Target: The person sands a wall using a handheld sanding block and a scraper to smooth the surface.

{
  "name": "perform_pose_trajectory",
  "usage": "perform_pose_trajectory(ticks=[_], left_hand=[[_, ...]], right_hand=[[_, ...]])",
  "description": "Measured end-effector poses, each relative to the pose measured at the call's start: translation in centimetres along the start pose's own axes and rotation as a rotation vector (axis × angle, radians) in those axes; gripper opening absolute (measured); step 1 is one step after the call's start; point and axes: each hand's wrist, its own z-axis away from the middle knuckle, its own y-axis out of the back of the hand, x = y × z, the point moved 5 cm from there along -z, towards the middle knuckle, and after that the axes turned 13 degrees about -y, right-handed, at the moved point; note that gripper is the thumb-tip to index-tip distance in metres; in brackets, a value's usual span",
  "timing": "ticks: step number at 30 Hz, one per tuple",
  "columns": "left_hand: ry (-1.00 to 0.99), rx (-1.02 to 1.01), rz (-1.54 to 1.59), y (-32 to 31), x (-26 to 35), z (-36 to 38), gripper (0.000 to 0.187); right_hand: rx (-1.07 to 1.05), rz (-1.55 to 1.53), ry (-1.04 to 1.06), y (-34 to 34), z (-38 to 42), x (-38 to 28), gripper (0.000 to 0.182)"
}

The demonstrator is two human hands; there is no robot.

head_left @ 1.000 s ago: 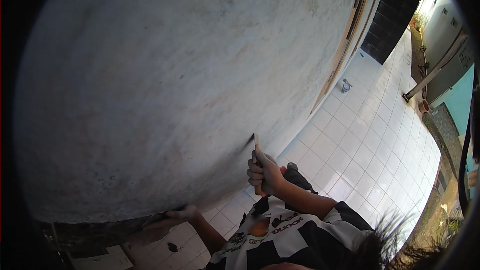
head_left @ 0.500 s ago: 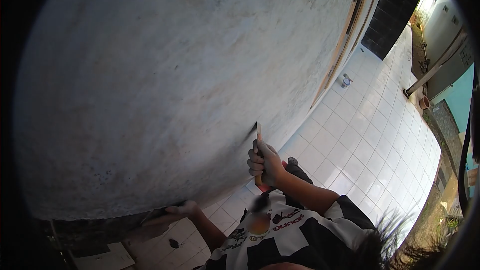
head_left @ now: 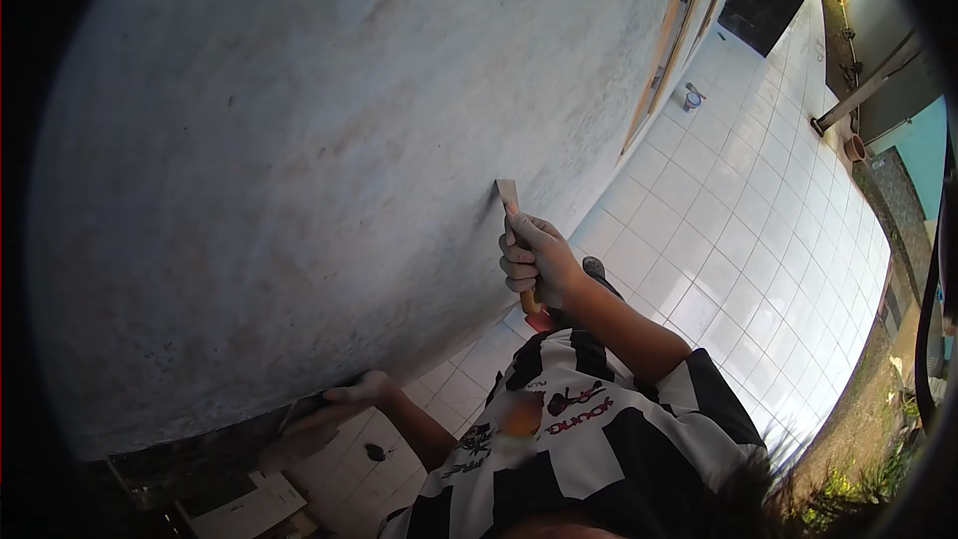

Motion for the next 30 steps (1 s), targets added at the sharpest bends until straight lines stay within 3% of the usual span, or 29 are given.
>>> perform_pose_trajectory(ticks=[4, 10, 13, 15, 18, 21, 23, 27, 29, 30], left_hand=[[0.003, -0.011, 0.005, 0.7, 0.4, 0.5, 0.08], [0.003, -0.019, -0.004, 1.4, 0.5, 0.2, 0.08], [0.011, -0.03, -0.005, 1.0, 0.5, -0.1, 0.079], [0.014, -0.036, -0.006, 0.6, 0.5, -0.2, 0.079], [0.024, -0.051, -0.011, 0.3, 0.8, -0.3, 0.079], [0.027, -0.046, -0.001, -1.3, 0.9, -0.5, 0.079], [0.031, -0.046, -0.007, -2.2, 1.3, -0.6, 0.078], [0.034, -0.053, -0.023, -3.7, 2.0, -1.0, 0.078], [0.039, -0.067, -0.029, -4.3, 2.5, -1.1, 0.078], [0.042, -0.078, -0.033, -4.4, 2.7, -1.1, 0.078]], right_hand=[[0.043, -0.064, -0.048, -0.1, 0.0, 1.3, 0.039], [0.07, -0.043, 0.061, -0.2, -0.5, 1.7, 0.043], [0.048, -0.019, -0.018, -0.7, -0.6, 2.3, 0.043], [0.122, -0.027, 0.172, 1.0, -0.5, -1.3, 0.038], [0.111, -0.384, 0.444, 5.7, 0.1, -7.4, 0.036], [0.063, -0.337, 0.549, 7.0, 2.5, -9.6, 0.033], [0.123, -0.219, 0.439, 7.0, 3.3, -8.5, 0.036], [-0.015, 0.192, 0.263, 3.6, 3.3, -2.5, 0.027], [-0.108, 0.185, 0.047, 3.0, 1.9, 0.7, 0.026], [-0.035, 0.235, 0.033, 2.7, 1.1, 1.0, 0.031]])
